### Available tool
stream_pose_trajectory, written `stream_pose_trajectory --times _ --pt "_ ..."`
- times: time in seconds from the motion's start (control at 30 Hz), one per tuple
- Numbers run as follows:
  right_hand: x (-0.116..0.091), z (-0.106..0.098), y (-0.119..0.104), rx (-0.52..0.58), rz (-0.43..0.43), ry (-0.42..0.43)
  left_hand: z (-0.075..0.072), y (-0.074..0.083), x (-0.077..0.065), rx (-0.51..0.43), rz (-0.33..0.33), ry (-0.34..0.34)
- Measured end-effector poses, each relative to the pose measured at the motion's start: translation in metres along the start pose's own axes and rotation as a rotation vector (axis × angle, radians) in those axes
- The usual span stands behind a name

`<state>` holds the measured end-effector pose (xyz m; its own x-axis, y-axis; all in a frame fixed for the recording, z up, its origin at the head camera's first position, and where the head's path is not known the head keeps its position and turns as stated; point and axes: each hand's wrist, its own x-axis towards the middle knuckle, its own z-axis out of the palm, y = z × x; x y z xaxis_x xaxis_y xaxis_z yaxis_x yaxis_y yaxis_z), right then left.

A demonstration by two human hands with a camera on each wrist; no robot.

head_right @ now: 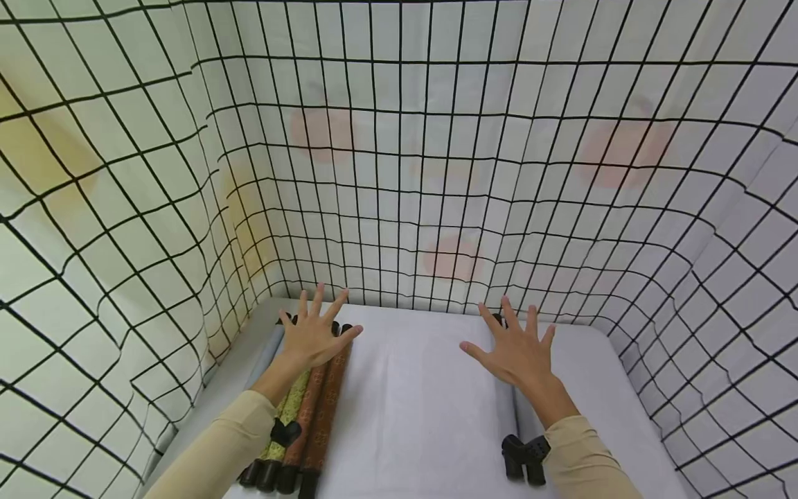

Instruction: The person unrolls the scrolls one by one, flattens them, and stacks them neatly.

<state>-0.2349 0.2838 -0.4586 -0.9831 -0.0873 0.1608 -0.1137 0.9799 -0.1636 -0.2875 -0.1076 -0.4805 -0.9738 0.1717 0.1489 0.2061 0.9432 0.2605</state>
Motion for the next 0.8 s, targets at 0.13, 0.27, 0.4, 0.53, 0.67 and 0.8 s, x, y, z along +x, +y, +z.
stream_pose_trajectory --times 0.13,0.27,0.4,0.53,0.67,0.8 --pt "-0.001 0.001 0.001 0.002 0.001 -0.002 0.002 0.000 0.000 0.000 0.003 0.012" --pt "-0.001 0.001 0.001 0.008 0.000 -0.004 0.001 0.003 0.001 0.010 0.001 0.022" --pt "-0.001 0.000 0.004 -0.017 0.003 -0.008 -0.002 0.008 0.003 0.012 0.011 0.029" --pt "-0.002 -0.001 0.009 -0.035 0.011 -0.007 -0.002 0.013 0.006 0.008 0.033 0.026" --pt "-0.005 -0.002 0.014 -0.029 0.023 -0.006 0.002 0.018 0.007 0.004 0.054 0.028" --pt "-0.008 -0.003 0.019 -0.012 0.039 -0.015 0.008 0.022 0.008 -0.008 0.067 0.033"
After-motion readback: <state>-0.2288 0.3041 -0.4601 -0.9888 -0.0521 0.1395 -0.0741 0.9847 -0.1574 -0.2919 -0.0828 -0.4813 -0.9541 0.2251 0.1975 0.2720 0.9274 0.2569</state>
